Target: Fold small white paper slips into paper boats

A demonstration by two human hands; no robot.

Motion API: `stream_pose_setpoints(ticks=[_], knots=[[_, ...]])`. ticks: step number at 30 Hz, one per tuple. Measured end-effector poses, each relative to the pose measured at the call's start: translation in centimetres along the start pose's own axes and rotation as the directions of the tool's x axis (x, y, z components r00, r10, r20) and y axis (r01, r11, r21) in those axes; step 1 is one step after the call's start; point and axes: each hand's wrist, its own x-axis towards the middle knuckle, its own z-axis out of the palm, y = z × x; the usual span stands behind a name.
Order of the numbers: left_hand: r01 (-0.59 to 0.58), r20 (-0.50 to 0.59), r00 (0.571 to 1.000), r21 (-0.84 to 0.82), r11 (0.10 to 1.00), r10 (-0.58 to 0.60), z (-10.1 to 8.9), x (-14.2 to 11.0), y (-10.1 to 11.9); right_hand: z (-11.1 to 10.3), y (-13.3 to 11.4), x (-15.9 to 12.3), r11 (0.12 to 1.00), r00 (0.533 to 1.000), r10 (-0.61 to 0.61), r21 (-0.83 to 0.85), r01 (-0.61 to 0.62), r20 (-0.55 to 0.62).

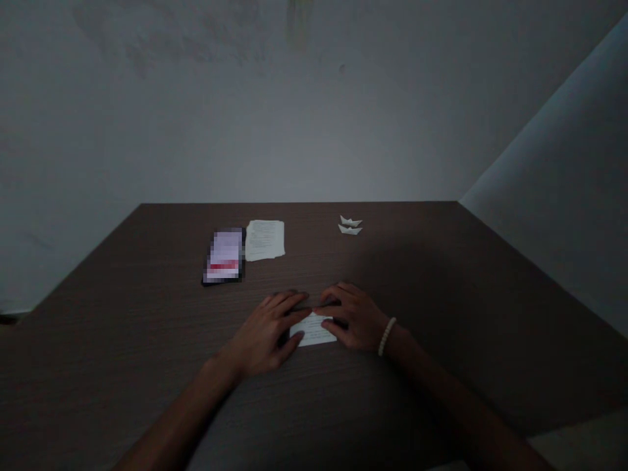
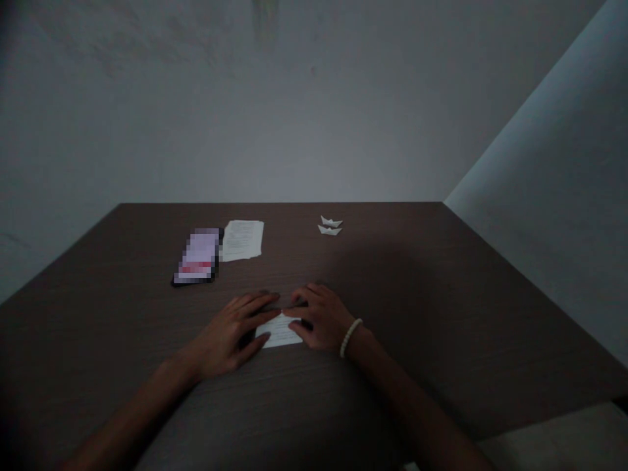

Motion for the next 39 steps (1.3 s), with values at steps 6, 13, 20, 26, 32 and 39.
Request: stream_pose_setpoints(ticks=[6,13,20,26,32,39], knots=[[0.024,-0.007,1.000,0.020,1.000,-0.023,-0.1,0.0,0.1,-0.4,-0.3,0.0,1.000,1.000,0.025,0.000,-0.025,0.016],[0.015,-0.023,1.000,0.073,0.997,-0.013,-0.7,-0.1,-0.2,-0.2,-0.2,-0.1,0.999,0.999,0.033,0.000,-0.033,0.011],[0.001,-0.065,0.998,0.096,0.995,0.005,-0.9,-0.1,-0.5,0.0,0.0,-0.1,0.999,1.000,0.030,0.013,-0.030,0.000],[-0.045,-0.093,0.994,0.145,0.988,0.059,-1.0,0.0,-0.2,-0.1,0.0,0.0,0.999,0.999,0.040,0.019,-0.040,0.000],[-0.060,-0.123,0.989,0.210,0.976,0.087,-0.9,-0.1,-0.3,-0.1,0.0,0.1,0.999,0.999,0.038,0.031,-0.038,-0.008],[-0.071,-0.077,0.993,0.256,0.964,0.094,-0.9,-0.1,-0.3,-0.2,-0.1,0.2,0.999,0.999,0.036,0.033,-0.037,0.011]])
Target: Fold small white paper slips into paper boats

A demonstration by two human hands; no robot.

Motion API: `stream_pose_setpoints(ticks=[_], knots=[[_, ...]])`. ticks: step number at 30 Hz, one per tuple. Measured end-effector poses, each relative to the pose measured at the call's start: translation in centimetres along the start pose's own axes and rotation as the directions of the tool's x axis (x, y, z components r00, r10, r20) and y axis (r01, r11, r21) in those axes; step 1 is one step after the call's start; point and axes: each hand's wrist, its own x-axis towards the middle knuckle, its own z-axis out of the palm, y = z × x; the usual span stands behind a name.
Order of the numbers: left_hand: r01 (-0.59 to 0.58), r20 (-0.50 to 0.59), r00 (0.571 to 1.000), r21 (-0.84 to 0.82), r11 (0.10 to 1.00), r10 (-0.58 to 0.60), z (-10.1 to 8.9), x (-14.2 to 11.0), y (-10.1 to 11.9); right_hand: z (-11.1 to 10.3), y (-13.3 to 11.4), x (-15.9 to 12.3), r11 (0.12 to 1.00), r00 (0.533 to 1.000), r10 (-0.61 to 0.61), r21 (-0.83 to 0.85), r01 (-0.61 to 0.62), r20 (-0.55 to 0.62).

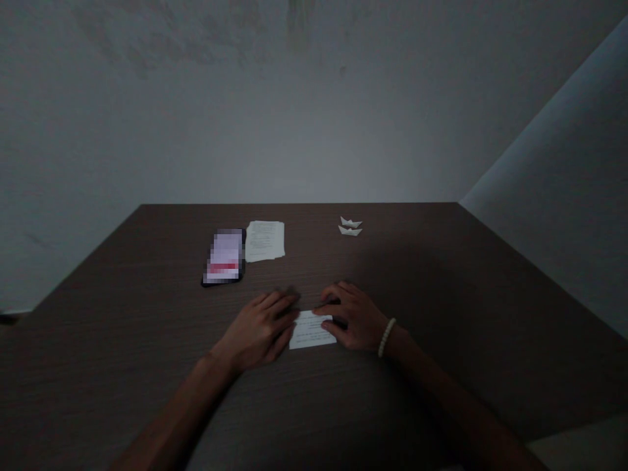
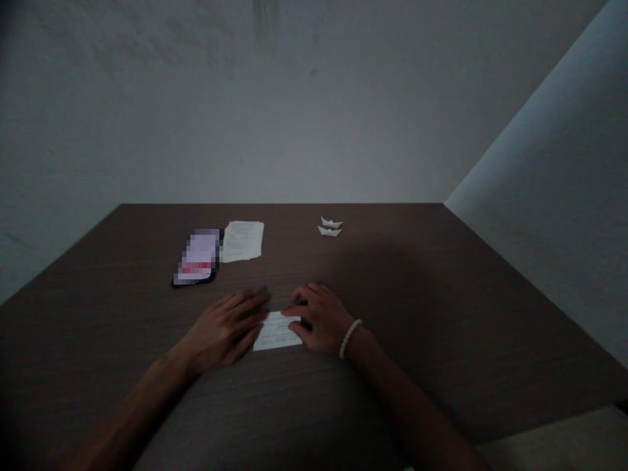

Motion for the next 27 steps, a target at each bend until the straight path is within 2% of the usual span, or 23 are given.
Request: stream_pose_setpoints(ticks=[9,15,23,27], knots=[[-0.002,0.125,0.992,-0.009,1.000,0.004,-0.3,0.4,0.5,-0.3,-0.4,0.3,1.000,0.999,-0.012,-0.012,0.013,0.045],[-0.004,0.131,0.991,0.003,1.000,0.004,-0.3,0.5,0.6,-0.3,-0.7,0.7,0.999,0.998,-0.037,-0.019,0.038,0.057],[0.019,0.118,0.993,-0.016,1.000,-0.017,-0.3,0.5,0.8,1.5,-0.9,1.3,0.988,0.982,0.138,0.083,-0.128,-0.128],[0.010,0.099,0.995,-0.028,1.000,-0.007,-0.3,0.5,0.8,1.7,-0.8,1.7,0.975,0.964,0.204,0.118,-0.186,-0.169]])
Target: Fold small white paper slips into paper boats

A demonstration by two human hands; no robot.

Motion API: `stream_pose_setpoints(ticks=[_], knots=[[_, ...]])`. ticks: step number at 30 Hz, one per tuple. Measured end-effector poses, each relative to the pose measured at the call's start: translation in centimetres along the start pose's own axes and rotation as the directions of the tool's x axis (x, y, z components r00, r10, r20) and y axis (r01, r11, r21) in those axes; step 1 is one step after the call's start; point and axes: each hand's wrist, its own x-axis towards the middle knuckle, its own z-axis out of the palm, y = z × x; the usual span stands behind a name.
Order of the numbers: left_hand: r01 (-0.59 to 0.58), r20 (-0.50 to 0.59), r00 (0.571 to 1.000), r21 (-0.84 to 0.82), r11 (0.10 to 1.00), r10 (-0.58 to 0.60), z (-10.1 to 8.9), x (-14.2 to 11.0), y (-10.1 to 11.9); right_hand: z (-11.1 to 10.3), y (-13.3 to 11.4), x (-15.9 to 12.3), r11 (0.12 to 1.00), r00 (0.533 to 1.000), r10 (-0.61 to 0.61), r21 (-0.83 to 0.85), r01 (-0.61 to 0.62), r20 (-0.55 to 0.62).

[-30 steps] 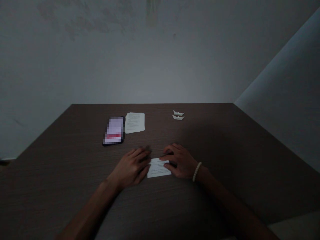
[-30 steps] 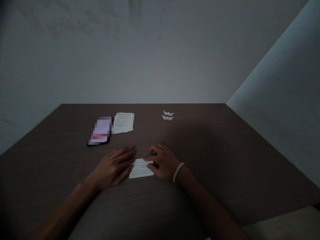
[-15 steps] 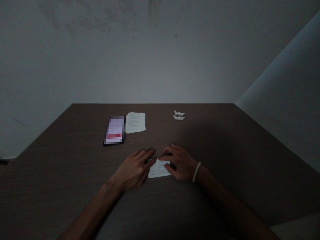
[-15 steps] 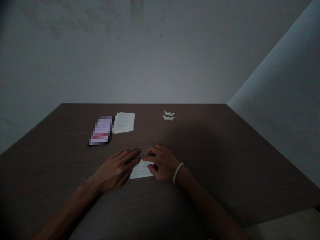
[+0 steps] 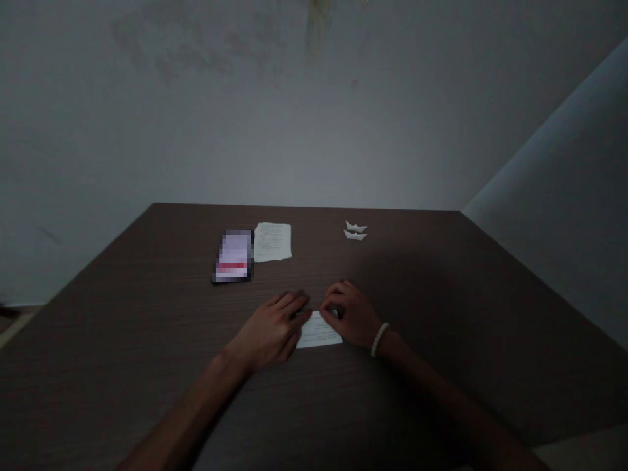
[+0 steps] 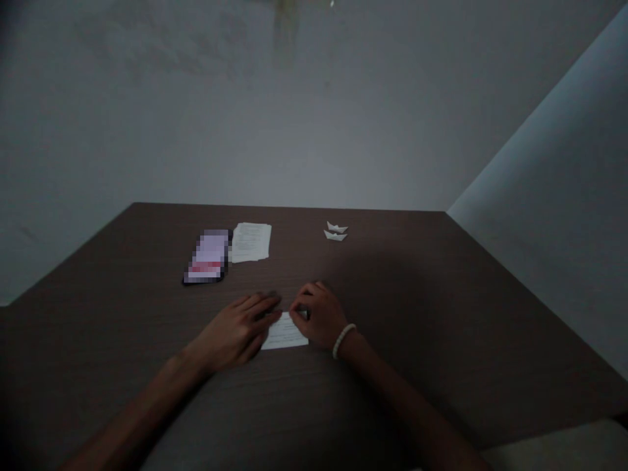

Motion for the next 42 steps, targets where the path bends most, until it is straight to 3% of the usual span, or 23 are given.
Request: stream_pose_setpoints(ticks=[7,15,22,42], knots=[[0.014,-0.002,1.000,-0.019,1.000,-0.014,0.0,0.1,0.1,1.0,-0.4,0.9,0.984,0.984,0.163,-0.056,-0.167,-0.075],[0.016,0.010,1.000,-0.011,1.000,-0.016,0.1,0.0,0.0,1.7,-1.6,0.7,0.958,0.954,0.259,-0.089,-0.274,-0.151],[0.019,0.005,1.000,-0.007,1.000,-0.019,0.1,0.1,0.0,2.1,-1.9,0.4,0.949,0.938,0.280,-0.087,-0.302,-0.207],[0.015,-0.002,1.000,-0.016,1.000,-0.015,0.0,0.1,0.1,0.7,-0.6,-1.3,0.944,0.931,0.285,-0.100,-0.313,-0.229]])
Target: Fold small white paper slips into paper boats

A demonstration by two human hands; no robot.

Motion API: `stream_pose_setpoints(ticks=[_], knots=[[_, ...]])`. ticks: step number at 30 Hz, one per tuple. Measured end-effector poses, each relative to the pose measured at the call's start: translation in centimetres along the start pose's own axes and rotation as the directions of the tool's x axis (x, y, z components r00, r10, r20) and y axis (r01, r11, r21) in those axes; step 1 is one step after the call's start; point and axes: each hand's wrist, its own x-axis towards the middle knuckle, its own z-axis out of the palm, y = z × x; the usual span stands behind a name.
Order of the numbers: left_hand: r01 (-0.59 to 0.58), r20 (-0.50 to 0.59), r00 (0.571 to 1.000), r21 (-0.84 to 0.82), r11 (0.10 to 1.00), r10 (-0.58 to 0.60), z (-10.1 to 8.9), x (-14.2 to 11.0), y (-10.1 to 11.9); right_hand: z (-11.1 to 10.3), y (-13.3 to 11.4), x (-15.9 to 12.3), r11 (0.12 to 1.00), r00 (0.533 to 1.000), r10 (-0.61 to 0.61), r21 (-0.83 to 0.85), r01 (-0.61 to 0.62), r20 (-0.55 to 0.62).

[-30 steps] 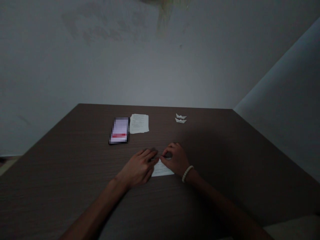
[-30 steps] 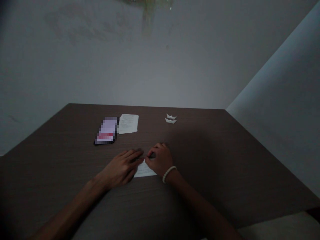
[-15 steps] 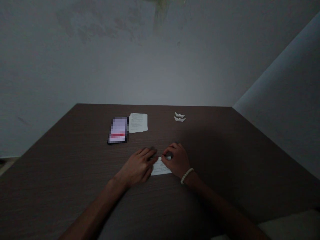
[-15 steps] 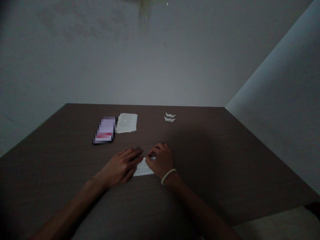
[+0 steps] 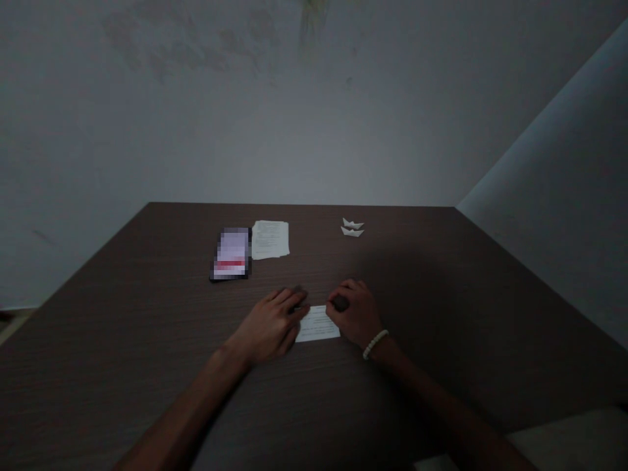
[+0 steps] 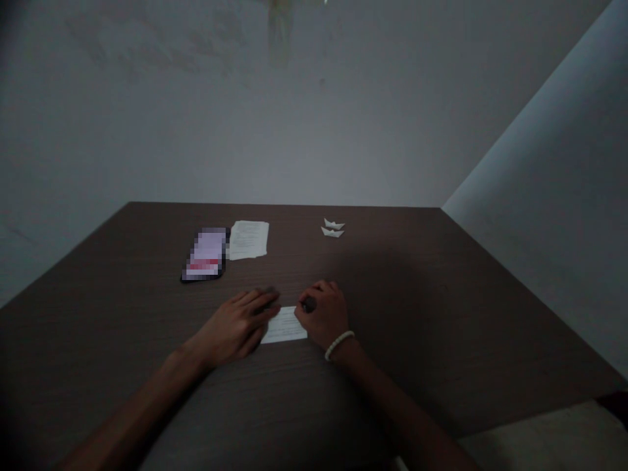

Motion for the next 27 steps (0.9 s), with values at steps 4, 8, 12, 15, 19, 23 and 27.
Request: stream_pose_setpoints(ticks=[4,8,12,15,19,23,27], knots=[[0.003,-0.002,1.000,0.000,1.000,-0.003,-0.2,0.0,0.1,-0.1,0.3,-0.1,1.000,1.000,0.007,0.010,-0.008,0.001],[0.004,0.000,1.000,0.002,1.000,-0.004,0.0,0.0,0.0,-0.3,0.5,-0.1,1.000,1.000,0.018,0.010,-0.018,-0.008],[0.002,0.005,1.000,0.011,1.000,-0.002,0.1,-0.1,0.0,-0.6,0.7,-0.2,1.000,0.999,0.027,0.014,-0.027,-0.017],[0.005,0.004,1.000,0.011,1.000,-0.005,0.1,-0.1,0.0,-0.7,1.0,-0.2,0.999,1.000,0.026,0.020,-0.026,-0.010],[0.001,-0.011,1.000,-0.002,1.000,-0.001,0.1,-0.1,0.0,-0.5,1.2,-0.2,1.000,1.000,0.015,0.024,-0.014,-0.015],[0.005,-0.009,1.000,0.026,1.000,-0.005,0.2,-0.1,0.2,-0.5,1.0,0.0,1.000,1.000,-0.015,0.022,0.015,-0.015],[0.007,-0.003,1.000,0.043,0.999,-0.006,0.4,0.1,0.5,-0.6,0.7,0.3,0.999,0.999,-0.039,0.023,0.039,0.015]])
